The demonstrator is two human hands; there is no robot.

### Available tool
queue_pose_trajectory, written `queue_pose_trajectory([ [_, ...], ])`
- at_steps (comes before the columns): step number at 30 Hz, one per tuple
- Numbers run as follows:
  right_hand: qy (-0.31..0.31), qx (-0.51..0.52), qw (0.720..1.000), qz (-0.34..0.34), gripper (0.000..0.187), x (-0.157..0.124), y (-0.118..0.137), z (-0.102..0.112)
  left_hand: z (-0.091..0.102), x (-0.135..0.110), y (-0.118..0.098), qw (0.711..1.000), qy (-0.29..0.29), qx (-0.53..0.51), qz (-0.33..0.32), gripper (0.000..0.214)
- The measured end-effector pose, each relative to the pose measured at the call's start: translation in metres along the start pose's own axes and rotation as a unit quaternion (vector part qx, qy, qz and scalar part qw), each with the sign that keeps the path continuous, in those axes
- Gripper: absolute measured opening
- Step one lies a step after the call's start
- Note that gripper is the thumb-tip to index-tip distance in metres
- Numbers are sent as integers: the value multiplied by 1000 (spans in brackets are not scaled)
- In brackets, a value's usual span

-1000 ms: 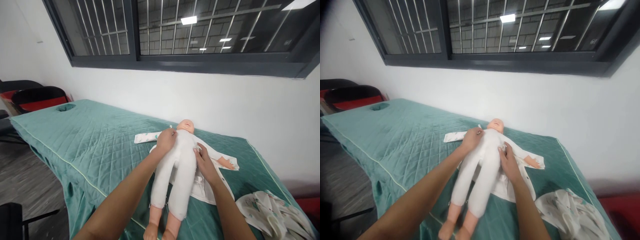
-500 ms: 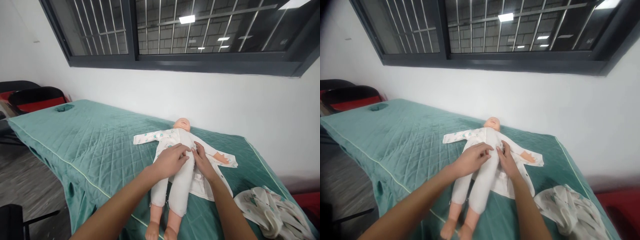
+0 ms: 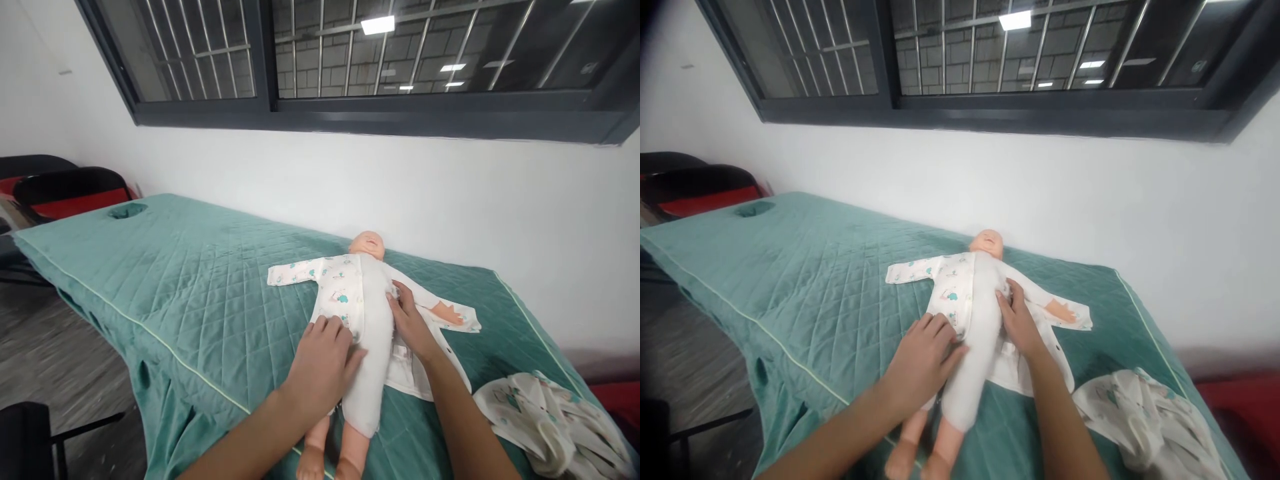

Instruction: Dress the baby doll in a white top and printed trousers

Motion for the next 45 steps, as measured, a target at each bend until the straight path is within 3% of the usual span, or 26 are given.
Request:
queue_pose_trajectory([
  [4,0,4,1000,-3,71,0,1,0,17,22,8,998,-40,-43,-17,22],
  [8,-5,3,1000,5,69,-1,5,1,37,84,24,995,-97,-32,0,25],
  [9,-3,5,1000,4,69,-1,5,0,36,103,28,996,-79,-20,22,29],
  [12,-3,14,1000,3,68,0,4,0,19,153,37,994,52,24,89,44],
  [15,-2,19,1000,10,67,0,6,0,17,185,33,989,97,38,102,42],
  [18,5,17,1000,5,67,-1,7,-1,13,204,31,985,127,46,103,27],
  [21,11,17,1000,7,67,-3,11,-1,8,215,32,983,141,56,103,21],
  [27,25,25,999,9,69,-4,13,-3,4,222,23,990,102,67,73,29],
  [31,34,33,999,2,70,-4,14,-4,7,212,1,992,78,86,46,32],
  [34,24,30,999,14,67,-4,20,-2,9,208,-33,992,53,117,-12,31],
  [38,10,33,998,48,56,-6,29,-2,-27,204,-96,967,140,126,-169,26],
  [40,16,44,997,69,54,-8,34,-4,-49,202,-117,952,184,121,-212,29],
  [45,42,62,990,119,54,-11,43,-8,-86,209,-136,930,248,143,-230,29],
])
Point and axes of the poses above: each hand's wrist, its own x-axis towards the middle knuckle, its own z-axis out of the back of the hand, y = z × x, the point moved 9 cm from there along x, towards the middle knuckle, and after that the axes turned 5 degrees about y, right-handed, at the moved point
